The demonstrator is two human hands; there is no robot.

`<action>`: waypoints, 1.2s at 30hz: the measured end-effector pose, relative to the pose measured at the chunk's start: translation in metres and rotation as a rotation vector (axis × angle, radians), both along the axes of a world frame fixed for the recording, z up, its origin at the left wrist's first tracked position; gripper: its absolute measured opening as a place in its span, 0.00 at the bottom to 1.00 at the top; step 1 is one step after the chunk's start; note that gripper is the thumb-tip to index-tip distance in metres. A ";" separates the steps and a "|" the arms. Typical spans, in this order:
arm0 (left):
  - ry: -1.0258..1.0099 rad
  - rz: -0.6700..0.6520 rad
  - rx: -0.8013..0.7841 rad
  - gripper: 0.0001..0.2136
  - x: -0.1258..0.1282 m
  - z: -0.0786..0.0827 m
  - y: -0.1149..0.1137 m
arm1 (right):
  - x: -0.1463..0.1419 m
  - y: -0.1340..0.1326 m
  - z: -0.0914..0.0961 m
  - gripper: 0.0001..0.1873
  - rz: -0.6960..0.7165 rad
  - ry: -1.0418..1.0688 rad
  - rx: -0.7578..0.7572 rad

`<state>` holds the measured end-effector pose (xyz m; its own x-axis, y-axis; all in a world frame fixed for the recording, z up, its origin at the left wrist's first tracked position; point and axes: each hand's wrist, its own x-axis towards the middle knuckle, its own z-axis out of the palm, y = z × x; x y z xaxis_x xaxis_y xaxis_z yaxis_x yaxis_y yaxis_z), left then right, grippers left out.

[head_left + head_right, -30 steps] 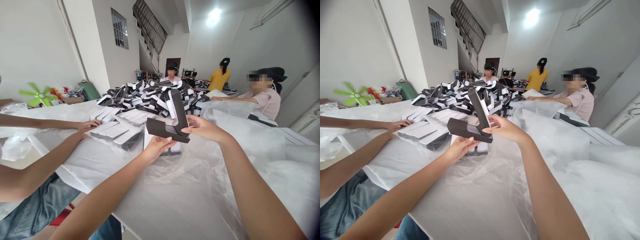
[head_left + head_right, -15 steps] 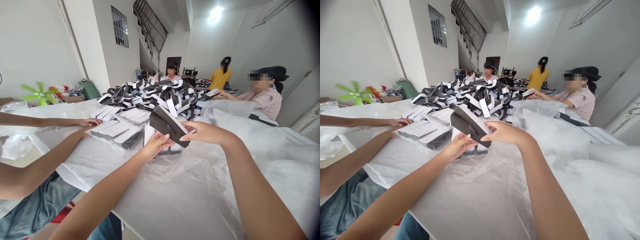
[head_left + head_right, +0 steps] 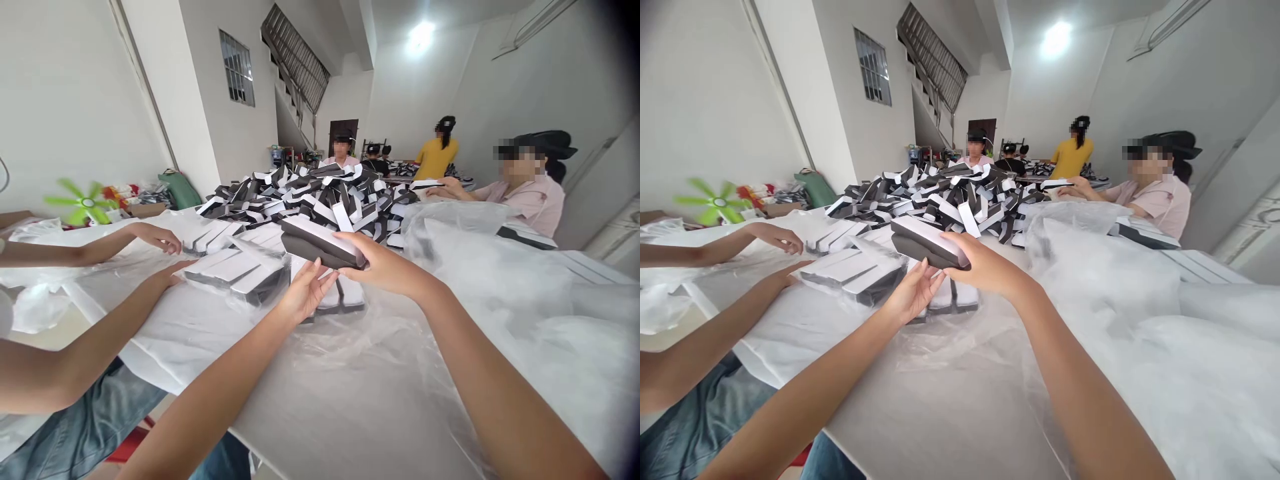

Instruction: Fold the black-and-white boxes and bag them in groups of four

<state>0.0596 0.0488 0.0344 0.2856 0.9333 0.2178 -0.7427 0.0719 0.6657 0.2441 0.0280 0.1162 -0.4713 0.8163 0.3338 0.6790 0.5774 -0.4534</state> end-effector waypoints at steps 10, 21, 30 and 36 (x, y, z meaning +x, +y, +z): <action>-0.106 0.075 -0.203 0.18 -0.015 0.012 0.005 | -0.008 -0.011 0.001 0.33 0.024 -0.175 0.013; -0.132 0.063 -0.136 0.15 -0.016 0.009 0.008 | -0.015 -0.019 0.002 0.35 -0.076 -0.131 0.124; 1.030 0.122 0.690 0.20 0.003 0.003 -0.022 | 0.016 -0.039 0.057 0.32 -0.440 0.045 0.407; 1.656 0.262 1.095 0.23 0.032 -0.022 -0.049 | 0.058 -0.080 0.060 0.24 -0.481 -0.378 0.276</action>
